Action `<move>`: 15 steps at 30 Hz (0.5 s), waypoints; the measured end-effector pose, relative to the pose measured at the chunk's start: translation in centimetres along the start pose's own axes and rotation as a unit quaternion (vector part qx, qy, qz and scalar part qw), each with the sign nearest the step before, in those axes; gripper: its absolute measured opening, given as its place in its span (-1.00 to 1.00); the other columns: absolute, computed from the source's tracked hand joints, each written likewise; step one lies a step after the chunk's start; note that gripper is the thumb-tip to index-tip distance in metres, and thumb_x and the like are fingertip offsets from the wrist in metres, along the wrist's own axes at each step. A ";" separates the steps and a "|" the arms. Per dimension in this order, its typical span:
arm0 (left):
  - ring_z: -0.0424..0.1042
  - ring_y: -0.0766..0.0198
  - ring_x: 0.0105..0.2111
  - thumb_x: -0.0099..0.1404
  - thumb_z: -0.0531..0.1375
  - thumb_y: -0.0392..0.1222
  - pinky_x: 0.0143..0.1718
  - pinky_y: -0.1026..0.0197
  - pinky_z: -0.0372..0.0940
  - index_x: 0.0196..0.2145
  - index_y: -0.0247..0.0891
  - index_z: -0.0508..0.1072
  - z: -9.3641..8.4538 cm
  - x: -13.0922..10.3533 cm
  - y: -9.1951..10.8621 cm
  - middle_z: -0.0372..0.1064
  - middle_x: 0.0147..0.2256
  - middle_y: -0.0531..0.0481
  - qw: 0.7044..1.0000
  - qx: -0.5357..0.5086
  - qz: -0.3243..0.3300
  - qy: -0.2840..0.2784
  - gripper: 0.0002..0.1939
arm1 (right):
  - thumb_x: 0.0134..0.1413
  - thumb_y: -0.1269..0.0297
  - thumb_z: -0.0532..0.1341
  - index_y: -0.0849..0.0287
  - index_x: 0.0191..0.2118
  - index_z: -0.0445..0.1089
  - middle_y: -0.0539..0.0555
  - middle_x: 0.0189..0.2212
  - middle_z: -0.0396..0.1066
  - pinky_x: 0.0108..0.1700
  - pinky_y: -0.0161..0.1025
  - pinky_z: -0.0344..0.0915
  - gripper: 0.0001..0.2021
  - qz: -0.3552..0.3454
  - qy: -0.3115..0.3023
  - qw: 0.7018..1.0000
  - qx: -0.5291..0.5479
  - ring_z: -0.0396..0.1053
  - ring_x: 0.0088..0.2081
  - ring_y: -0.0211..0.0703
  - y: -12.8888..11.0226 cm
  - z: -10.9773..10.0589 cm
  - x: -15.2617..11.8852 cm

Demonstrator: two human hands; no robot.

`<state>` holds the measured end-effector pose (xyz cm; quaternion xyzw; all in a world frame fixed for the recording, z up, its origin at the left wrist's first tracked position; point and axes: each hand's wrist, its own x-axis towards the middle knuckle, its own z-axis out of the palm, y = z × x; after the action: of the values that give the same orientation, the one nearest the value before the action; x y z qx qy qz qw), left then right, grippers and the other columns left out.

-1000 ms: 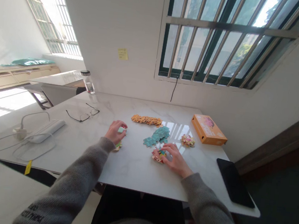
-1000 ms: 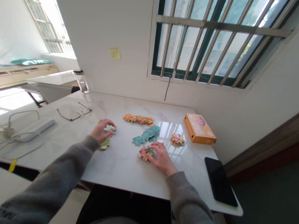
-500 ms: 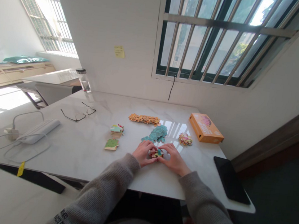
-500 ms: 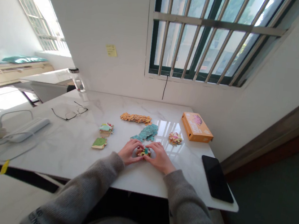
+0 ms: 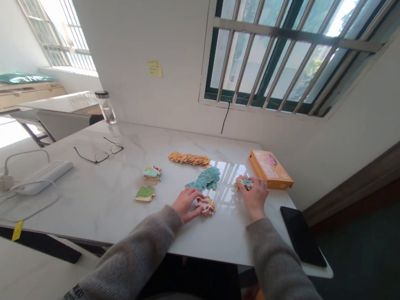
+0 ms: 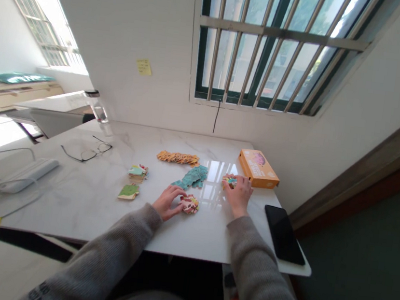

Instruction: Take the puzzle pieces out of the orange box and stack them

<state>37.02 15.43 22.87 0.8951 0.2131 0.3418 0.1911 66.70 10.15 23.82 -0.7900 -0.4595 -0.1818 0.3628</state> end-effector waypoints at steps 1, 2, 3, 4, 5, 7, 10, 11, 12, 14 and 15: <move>0.33 0.05 -0.13 0.19 0.23 -0.22 -0.02 -0.04 0.28 -0.11 -0.22 0.41 -0.1 0.0 0.1 0.37 -0.14 -0.12 1.000 0.002 -0.003 -0.001 -0.72 | 0.11 -0.02 0.21 0.17 -0.15 0.39 0.20 -0.15 0.33 -0.07 -0.01 0.15 -0.64 0.007 -0.010 1.000 -0.018 0.23 -0.07 0.13 0.3 0.2 0.2; 0.33 0.06 -0.13 0.19 0.23 -0.22 -0.02 -0.04 0.28 -0.12 -0.21 0.42 -0.1 0.0 0.2 0.37 -0.14 -0.12 1.000 0.004 -0.005 -0.002 -0.72 | 0.13 -0.03 0.19 0.16 -0.16 0.40 0.21 -0.16 0.33 -0.07 -0.02 0.14 -0.65 0.010 -0.023 0.999 -0.033 0.22 -0.07 0.13 0.4 0.4 0.3; 0.33 0.06 -0.13 0.19 0.24 -0.21 -0.02 -0.04 0.28 -0.12 -0.20 0.42 -0.1 0.0 0.2 0.37 -0.15 -0.11 1.000 0.005 -0.008 -0.002 -0.73 | 0.14 -0.03 0.18 0.16 -0.18 0.40 0.21 -0.17 0.33 -0.08 -0.02 0.14 -0.66 0.012 -0.035 0.998 -0.046 0.22 -0.08 0.13 0.5 0.5 0.3; 0.34 0.06 -0.13 0.18 0.25 -0.20 -0.02 -0.04 0.28 -0.13 -0.20 0.42 -0.2 0.1 0.3 0.37 -0.16 -0.11 1.000 0.007 -0.011 -0.002 -0.73 | 0.15 -0.02 0.17 0.16 -0.19 0.41 0.21 -0.18 0.32 -0.09 -0.02 0.14 -0.66 0.014 -0.046 0.997 -0.055 0.22 -0.08 0.13 0.5 0.6 0.3; 0.34 0.06 -0.14 0.17 0.26 -0.18 -0.02 -0.04 0.28 -0.14 -0.19 0.43 -0.2 0.1 0.4 0.37 -0.17 -0.10 1.000 0.008 -0.014 -0.003 -0.73 | 0.15 -0.02 0.17 0.17 -0.20 0.41 0.21 -0.18 0.32 -0.09 -0.01 0.14 -0.66 0.015 -0.053 0.997 -0.062 0.22 -0.08 0.14 0.5 0.6 0.2; 0.34 0.06 -0.15 0.15 0.30 -0.10 -0.03 -0.04 0.28 -0.16 -0.18 0.44 -0.2 0.1 0.6 0.37 -0.17 -0.10 1.000 0.008 -0.018 -0.007 -0.71 | 0.17 -0.01 0.16 0.17 -0.21 0.43 0.23 -0.17 0.31 -0.07 0.02 0.15 -0.67 0.016 -0.052 0.997 -0.061 0.22 -0.07 0.15 0.4 0.6 0.2; 0.34 0.06 -0.15 0.14 0.33 0.02 -0.02 -0.05 0.28 -0.19 -0.18 0.46 -0.1 0.1 0.8 0.37 -0.16 -0.11 1.000 0.011 -0.019 -0.008 -0.66 | 0.19 0.06 0.14 0.17 -0.17 0.45 0.24 -0.11 0.29 -0.02 0.07 0.16 -0.70 -0.004 -0.021 1.000 -0.012 0.21 -0.04 0.16 -0.4 0.2 -0.3; 0.34 0.06 -0.15 0.14 0.33 0.03 -0.02 -0.05 0.28 -0.19 -0.18 0.46 -0.1 0.1 0.8 0.36 -0.16 -0.11 1.000 0.012 -0.019 -0.007 -0.66 | 0.20 0.11 0.13 0.16 -0.15 0.45 0.23 -0.10 0.30 0.01 0.08 0.17 -0.73 -0.027 -0.014 0.999 0.018 0.22 -0.02 0.15 -0.9 0.0 -0.6; 0.34 0.06 -0.15 0.14 0.33 0.04 -0.02 -0.05 0.28 -0.19 -0.18 0.46 -0.1 0.1 0.8 0.36 -0.16 -0.12 1.000 0.013 -0.018 -0.007 -0.66 | 0.21 0.16 0.12 0.15 -0.13 0.44 0.21 -0.11 0.31 0.03 0.08 0.17 -0.75 -0.060 -0.016 0.997 0.053 0.23 -0.02 0.12 -1.5 -0.3 -1.1; 0.34 0.05 -0.14 0.15 0.33 0.04 -0.03 -0.05 0.29 -0.19 -0.19 0.45 -0.1 0.1 0.6 0.36 -0.15 -0.13 1.000 0.016 -0.014 -0.010 -0.66 | 0.21 0.27 0.11 0.15 -0.14 0.43 0.17 -0.16 0.34 0.08 0.04 0.19 -0.81 -0.154 -0.062 0.977 0.136 0.26 -0.02 0.06 -3.2 -0.9 -2.4; 0.34 0.05 -0.14 0.15 0.33 0.04 -0.04 -0.05 0.29 -0.19 -0.19 0.45 0.0 0.1 0.5 0.36 -0.14 -0.13 1.000 0.017 -0.011 -0.013 -0.66 | 0.20 0.30 0.12 0.13 -0.15 0.43 0.14 -0.19 0.35 0.08 0.02 0.22 -0.83 -0.200 -0.104 0.959 0.174 0.28 -0.04 0.03 -4.2 -1.3 -3.2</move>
<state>37.19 15.04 23.17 0.9002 0.2262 0.3242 0.1825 61.54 8.61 24.41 -0.6212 -0.6677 -0.0849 0.4013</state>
